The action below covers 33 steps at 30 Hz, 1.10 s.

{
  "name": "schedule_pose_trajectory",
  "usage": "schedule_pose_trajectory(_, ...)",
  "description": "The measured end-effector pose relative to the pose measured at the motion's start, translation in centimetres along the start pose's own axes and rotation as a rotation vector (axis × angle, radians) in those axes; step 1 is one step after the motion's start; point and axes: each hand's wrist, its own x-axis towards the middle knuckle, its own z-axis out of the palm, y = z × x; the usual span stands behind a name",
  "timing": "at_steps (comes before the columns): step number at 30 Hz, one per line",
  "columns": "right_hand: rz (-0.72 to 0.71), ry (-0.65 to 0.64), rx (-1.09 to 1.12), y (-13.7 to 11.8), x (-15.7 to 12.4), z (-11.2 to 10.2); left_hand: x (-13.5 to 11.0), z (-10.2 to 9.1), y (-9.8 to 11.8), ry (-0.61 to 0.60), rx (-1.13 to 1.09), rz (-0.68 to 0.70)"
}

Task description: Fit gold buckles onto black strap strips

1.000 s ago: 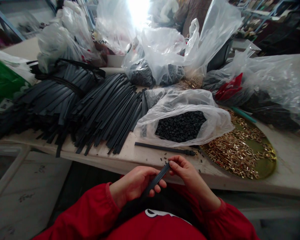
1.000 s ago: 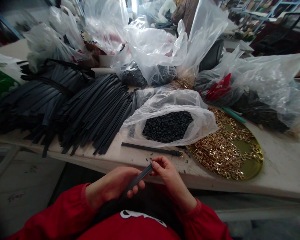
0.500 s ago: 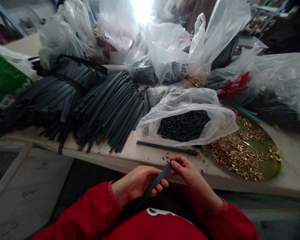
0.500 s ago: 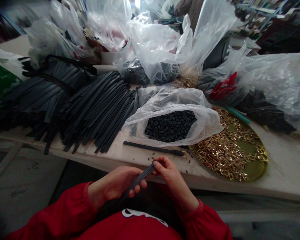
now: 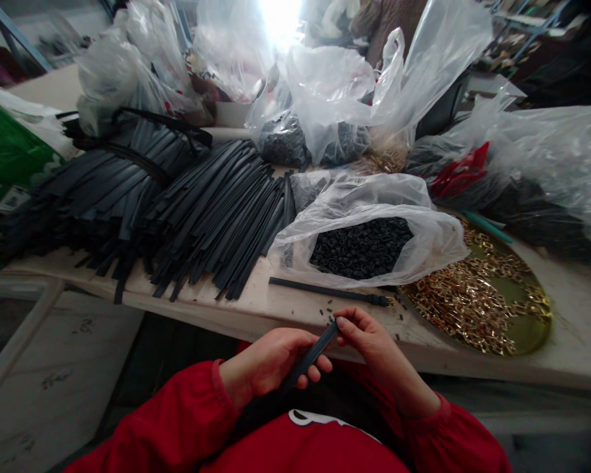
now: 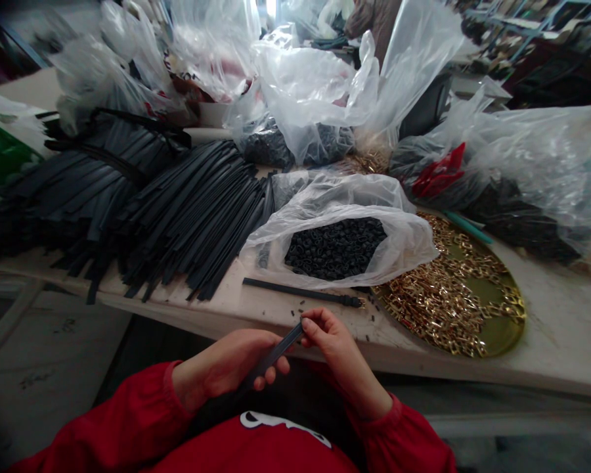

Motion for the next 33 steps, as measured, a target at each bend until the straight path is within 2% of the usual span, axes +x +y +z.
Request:
schedule_pose_trajectory(8,-0.010,0.000,-0.001,-0.3,-0.4,0.3,-0.1,0.1,0.0,0.015,-0.026,-0.017)
schedule_pose_trajectory(15,-0.010,-0.033,0.015,0.1,-0.3,0.1,0.0,-0.2,0.0,0.017,-0.102,-0.085)
schedule_pose_trajectory(19,0.009,-0.024,0.025,0.0,-0.3,0.2,0.0,-0.1,-0.2,0.024,0.003,0.016)
schedule_pose_trajectory(24,0.022,-0.035,0.124,0.0,-0.3,0.6,-0.2,0.9,-0.3,0.181,0.250,0.192)
schedule_pose_trajectory(33,-0.021,-0.007,0.040,0.0,-0.6,0.8,-0.1,1.3,-0.1,0.237,0.310,0.128)
